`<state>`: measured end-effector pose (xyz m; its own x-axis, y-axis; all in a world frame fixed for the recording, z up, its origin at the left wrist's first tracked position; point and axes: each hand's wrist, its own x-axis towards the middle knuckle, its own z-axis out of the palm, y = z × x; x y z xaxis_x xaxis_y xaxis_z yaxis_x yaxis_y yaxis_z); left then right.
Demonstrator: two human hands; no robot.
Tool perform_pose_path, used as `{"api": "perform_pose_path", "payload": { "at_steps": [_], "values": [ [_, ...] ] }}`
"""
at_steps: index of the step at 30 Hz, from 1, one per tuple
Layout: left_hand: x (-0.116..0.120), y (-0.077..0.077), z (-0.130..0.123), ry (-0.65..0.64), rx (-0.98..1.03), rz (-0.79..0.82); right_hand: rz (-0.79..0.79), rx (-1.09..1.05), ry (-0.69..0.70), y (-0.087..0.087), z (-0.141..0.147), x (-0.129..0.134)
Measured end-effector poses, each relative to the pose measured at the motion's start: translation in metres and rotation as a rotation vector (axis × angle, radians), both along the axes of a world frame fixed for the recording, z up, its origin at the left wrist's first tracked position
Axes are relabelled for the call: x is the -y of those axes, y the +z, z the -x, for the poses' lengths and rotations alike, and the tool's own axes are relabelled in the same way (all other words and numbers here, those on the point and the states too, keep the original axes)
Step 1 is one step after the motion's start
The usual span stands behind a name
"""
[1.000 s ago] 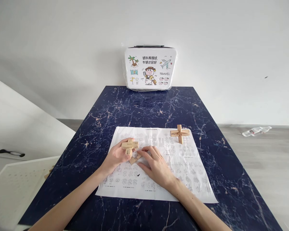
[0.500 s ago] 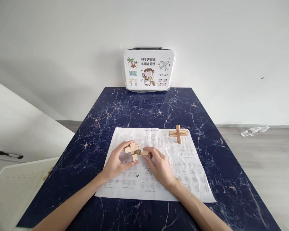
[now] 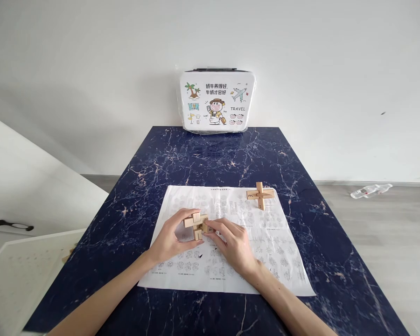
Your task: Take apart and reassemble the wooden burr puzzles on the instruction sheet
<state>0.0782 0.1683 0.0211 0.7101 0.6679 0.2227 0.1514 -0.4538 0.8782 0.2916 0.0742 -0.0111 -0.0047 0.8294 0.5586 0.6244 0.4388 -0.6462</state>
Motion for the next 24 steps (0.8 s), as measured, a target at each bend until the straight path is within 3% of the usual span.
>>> {"api": "perform_pose_path", "payload": {
  "at_steps": [24],
  "values": [
    [-0.0015,-0.0057,0.0018,-0.094,-0.069,0.016,-0.027,0.027,0.087,0.0074,-0.0034,0.0001]
  ]
}}
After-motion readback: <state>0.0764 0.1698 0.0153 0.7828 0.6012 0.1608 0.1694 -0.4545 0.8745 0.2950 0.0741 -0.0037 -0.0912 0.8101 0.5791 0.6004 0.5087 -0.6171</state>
